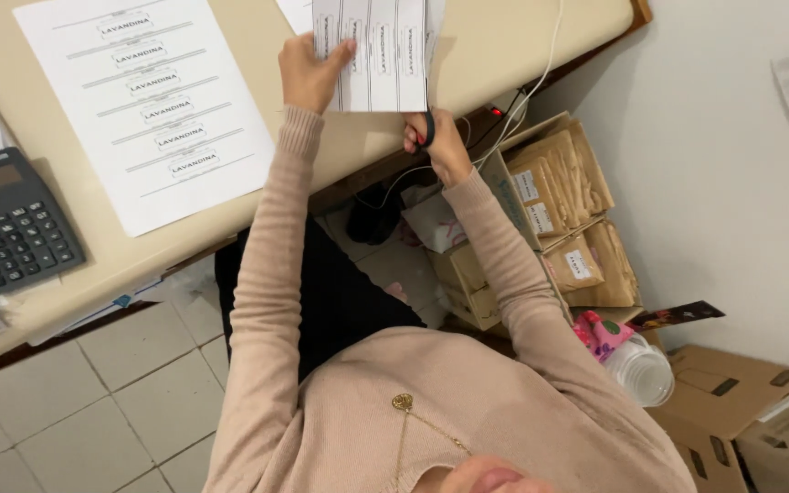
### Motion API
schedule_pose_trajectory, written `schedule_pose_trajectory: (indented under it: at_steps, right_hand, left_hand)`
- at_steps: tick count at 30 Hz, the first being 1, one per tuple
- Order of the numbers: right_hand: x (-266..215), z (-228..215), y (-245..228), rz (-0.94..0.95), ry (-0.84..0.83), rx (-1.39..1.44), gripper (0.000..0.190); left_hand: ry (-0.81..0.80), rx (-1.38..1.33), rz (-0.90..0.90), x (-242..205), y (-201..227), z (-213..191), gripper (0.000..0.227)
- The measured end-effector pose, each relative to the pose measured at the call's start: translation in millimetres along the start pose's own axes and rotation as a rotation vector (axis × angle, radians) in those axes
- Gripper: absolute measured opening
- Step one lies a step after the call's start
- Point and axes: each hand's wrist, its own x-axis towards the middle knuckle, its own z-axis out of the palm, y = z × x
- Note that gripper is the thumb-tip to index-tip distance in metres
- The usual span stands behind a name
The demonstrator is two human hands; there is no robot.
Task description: Cutting out printed bleach (Lavandina) labels from a sheet of paper using scissors.
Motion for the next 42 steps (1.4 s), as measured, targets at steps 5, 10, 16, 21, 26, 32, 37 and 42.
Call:
schedule_pose_trajectory:
  at_steps: [5,10,16,21,26,32,37,42]
  right_hand:
    - [14.9,-9.5,-11.8,0.057,-0.018,-0.043,0.037]
    - [4.8,-4.8,-24.5,0.069,-0.072,-0.082,0.035]
    - [-53.0,9.1,-36.4,0.077,-0.211,-0.148,0.034]
    - [-99.9,20.2,-23.9,0.036,-0.447,-0.094,0.037]
    - [-135.8,39.0,-38.6,0.007,-0.628,-0.087,0.050]
    - [-160.7,51.2,-51.8,0.015,-0.702,-0.107,0.060]
    - [-170.4,66.9,-56.2,0.043,-0.759,-0.074,0.059]
    - [-174.7,83.7,-57.7,0.028,-0.780,-0.124,0.054]
  left_hand:
    - [0.057,-0.019,0.098,15.0,-12.1,6.9,0.021]
    - [0.120,0.054,0.031,-1.9,13.4,-20.8,0.030]
    - [0.204,0.004,0.069,-46.1,35.7,-66.9,0.022]
    - [0.322,0.013,0.161,-92.5,80.0,-100.3,0.022]
    - [0.395,-0.039,0.155,-137.2,123.6,-122.4,0.028]
    - [0.467,-0.125,0.099,-174.6,150.6,-146.3,0.034]
    - [0.506,-0.091,0.036,-194.7,161.9,-165.2,0.031]
    - [0.492,-0.168,0.036,-206.3,163.8,-178.5,0.029]
